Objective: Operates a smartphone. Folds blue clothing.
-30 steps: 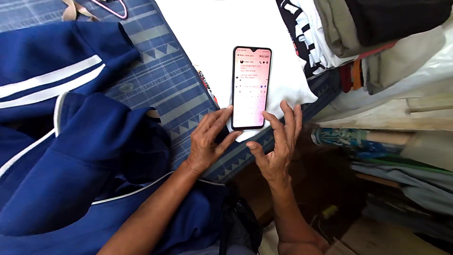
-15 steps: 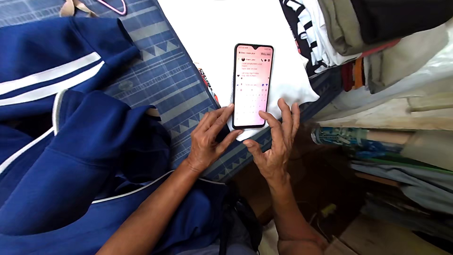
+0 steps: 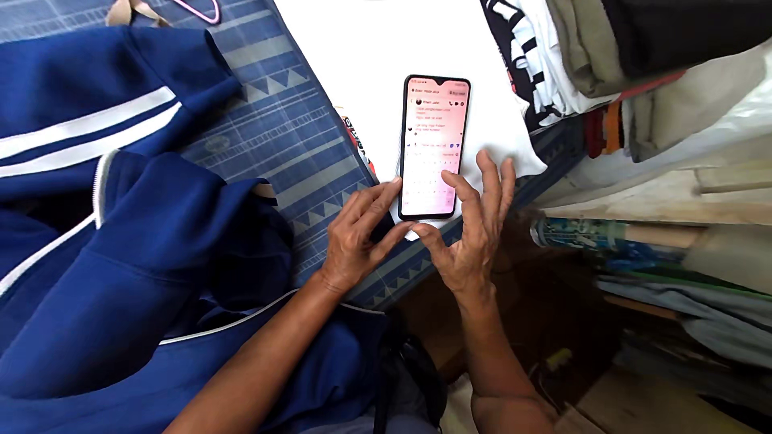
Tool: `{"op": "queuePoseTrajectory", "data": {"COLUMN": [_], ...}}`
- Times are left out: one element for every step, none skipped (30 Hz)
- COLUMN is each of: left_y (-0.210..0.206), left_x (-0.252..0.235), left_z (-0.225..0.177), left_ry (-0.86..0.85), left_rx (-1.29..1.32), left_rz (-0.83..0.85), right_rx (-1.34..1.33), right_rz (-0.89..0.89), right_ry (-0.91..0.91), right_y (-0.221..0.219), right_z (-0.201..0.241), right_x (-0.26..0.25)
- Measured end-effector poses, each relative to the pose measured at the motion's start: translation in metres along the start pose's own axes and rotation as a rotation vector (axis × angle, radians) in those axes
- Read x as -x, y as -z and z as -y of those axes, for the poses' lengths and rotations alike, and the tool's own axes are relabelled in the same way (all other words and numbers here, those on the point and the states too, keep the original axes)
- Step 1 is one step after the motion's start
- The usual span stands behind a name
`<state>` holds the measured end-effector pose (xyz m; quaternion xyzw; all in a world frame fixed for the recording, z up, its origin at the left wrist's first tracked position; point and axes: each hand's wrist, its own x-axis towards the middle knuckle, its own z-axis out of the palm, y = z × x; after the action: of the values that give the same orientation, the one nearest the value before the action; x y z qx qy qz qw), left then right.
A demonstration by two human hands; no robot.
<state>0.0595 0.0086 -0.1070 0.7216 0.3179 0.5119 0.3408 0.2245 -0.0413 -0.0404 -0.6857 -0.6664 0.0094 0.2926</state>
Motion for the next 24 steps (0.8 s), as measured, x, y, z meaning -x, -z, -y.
{"op": "queuePoseTrajectory", "data": {"left_y": [0.0,0.0,0.0,0.0,0.0,0.0,0.0,0.0,0.0,0.0,0.0,0.0,0.0,0.0,0.0,-0.001,0.0,0.0,0.0,0.0,0.0,0.0,0.0,0.0], "left_x": [0.0,0.0,0.0,0.001,0.001,0.001,0.0,0.0,0.001,0.001,0.0,0.0,0.0,0.0,0.0,0.0,0.0,0.0,0.0,0.0,0.0,0.0,0.0,0.0], "left_z": [0.0,0.0,0.0,0.0,0.0,0.0,0.0,0.0,0.0,0.0,0.0,0.0,0.0,0.0,0.0,0.001,0.0,0.0,0.001,0.001,0.001,0.001,0.0,0.0], "left_ry": [0.003,0.004,0.005,0.006,0.008,0.009,0.01,0.009,0.006,0.003,0.001,0.001,0.0,-0.001,-0.002,-0.003,-0.001,-0.001,-0.003,-0.004,-0.005,-0.005,-0.004,-0.003], "left_rx": [0.003,0.006,0.009,0.011,0.011,0.008,0.002,0.001,0.0,0.001,0.0,0.0,0.0,0.001,0.001,0.002,0.005,0.007,0.009,0.01,0.009,0.006,0.003,0.002], "left_rz": [0.003,0.003,0.005,0.007,0.007,0.007,0.007,0.006,0.004,0.002,0.003,0.003,0.002,0.002,0.003,0.002,0.002,0.001,0.0,0.001,0.001,0.002,0.002,0.002], "right_rx": [0.001,0.003,0.008,0.013,0.016,0.016,0.016,0.016,0.013,0.007,-0.006,-0.019,-0.028,-0.036,-0.042,-0.046,-0.047,-0.049,-0.048,-0.049,-0.051,-0.058,-0.062,-0.064], "right_rz": [-0.002,0.0,0.003,0.008,0.014,0.021,0.024,0.028,0.027,0.022,0.009,-0.004,-0.01,-0.011,-0.005,0.001,0.007,0.012,0.016,0.018,0.017,0.015,0.014,0.012], "right_ry": [0.002,0.002,0.002,0.003,0.003,0.001,0.001,0.0,0.0,0.005,0.016,0.029,0.037,0.041,0.038,0.032,0.025,0.021,0.02,0.022,0.025,0.027,0.028,0.029], "right_y": [-0.001,-0.001,-0.001,-0.002,-0.002,-0.001,-0.001,0.0,0.001,0.003,0.003,0.003,0.003,0.003,0.002,0.001,0.001,0.0,-0.001,-0.001,-0.001,-0.001,-0.002,-0.002], "right_z": [0.0,0.0,0.0,0.0,-0.001,-0.001,0.0,0.0,0.001,0.002,0.003,0.004,0.004,0.004,0.003,0.004,0.004,0.004,0.004,0.004,0.005,0.005,0.006,0.006], "right_x": [0.0,-0.001,-0.001,-0.002,-0.002,-0.003,-0.004,-0.004,-0.004,-0.003,-0.002,0.0,0.001,0.003,0.005,0.007,0.008,0.01,0.011,0.012,0.013,0.013,0.013,0.013]}}
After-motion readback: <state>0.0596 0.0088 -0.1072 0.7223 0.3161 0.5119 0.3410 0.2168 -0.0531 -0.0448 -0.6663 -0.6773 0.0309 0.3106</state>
